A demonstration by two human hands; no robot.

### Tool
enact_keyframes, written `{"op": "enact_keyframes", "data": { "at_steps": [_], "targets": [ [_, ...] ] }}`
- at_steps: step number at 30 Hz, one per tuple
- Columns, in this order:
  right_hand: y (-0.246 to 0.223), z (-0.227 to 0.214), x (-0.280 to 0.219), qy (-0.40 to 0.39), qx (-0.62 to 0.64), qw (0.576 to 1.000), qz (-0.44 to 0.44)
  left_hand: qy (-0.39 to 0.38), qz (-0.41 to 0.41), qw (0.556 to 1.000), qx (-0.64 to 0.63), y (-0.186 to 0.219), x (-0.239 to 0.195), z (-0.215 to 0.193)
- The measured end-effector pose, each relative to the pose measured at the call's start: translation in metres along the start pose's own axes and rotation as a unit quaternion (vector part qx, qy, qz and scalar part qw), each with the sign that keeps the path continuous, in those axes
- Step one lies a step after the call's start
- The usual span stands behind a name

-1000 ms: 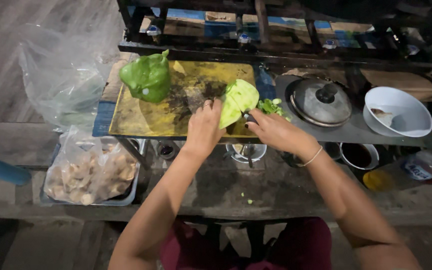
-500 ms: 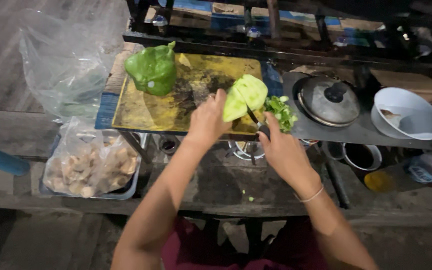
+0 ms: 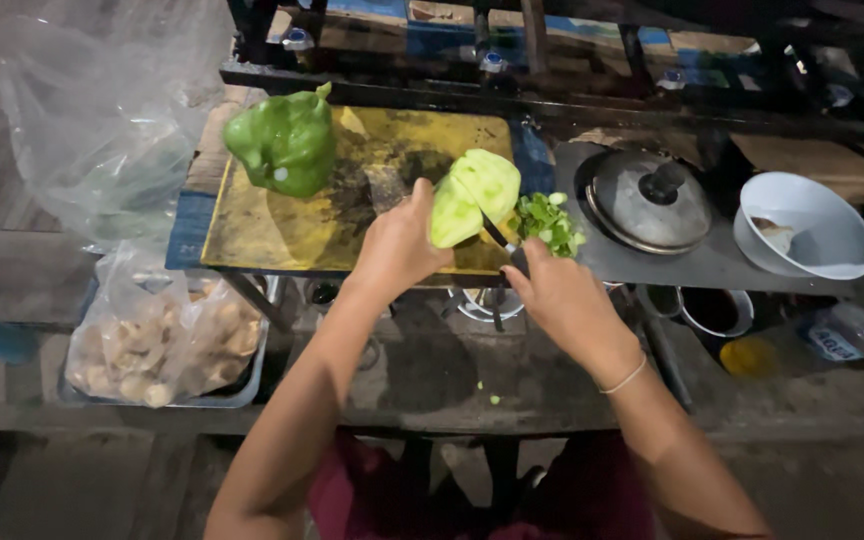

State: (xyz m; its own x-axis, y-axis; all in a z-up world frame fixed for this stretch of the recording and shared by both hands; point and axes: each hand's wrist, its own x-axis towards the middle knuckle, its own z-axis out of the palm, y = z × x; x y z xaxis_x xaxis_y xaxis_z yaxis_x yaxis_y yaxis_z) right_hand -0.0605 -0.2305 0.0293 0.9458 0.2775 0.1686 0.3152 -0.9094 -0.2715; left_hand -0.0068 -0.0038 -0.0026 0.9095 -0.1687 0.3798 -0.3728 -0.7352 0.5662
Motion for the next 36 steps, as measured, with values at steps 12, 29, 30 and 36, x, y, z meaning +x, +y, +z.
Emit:
{"op": "enact_keyframes", "data": {
  "at_steps": [12,29,30,36],
  "targets": [
    [0.006,0.045,0.052,-0.046,-0.002,0.998,-0.037,-0.049,-0.083,0.993,-0.068,-0.013,0.017,-0.017],
    [-0.007,0.03,0.057,-0.02,-0.023,0.998,-0.056,0.045,-0.019,0.947,0.316,0.007,-0.004,0.018],
    [-0.009,0.029,0.057,-0.012,-0.021,0.998,-0.059,0.03,-0.032,0.961,0.274,0.006,-0.002,0.014],
    [-0.019,0.027,0.053,0.007,-0.034,0.998,-0.056,0.009,-0.041,0.981,0.189,-0.008,0.005,0.004]
  ]
}}
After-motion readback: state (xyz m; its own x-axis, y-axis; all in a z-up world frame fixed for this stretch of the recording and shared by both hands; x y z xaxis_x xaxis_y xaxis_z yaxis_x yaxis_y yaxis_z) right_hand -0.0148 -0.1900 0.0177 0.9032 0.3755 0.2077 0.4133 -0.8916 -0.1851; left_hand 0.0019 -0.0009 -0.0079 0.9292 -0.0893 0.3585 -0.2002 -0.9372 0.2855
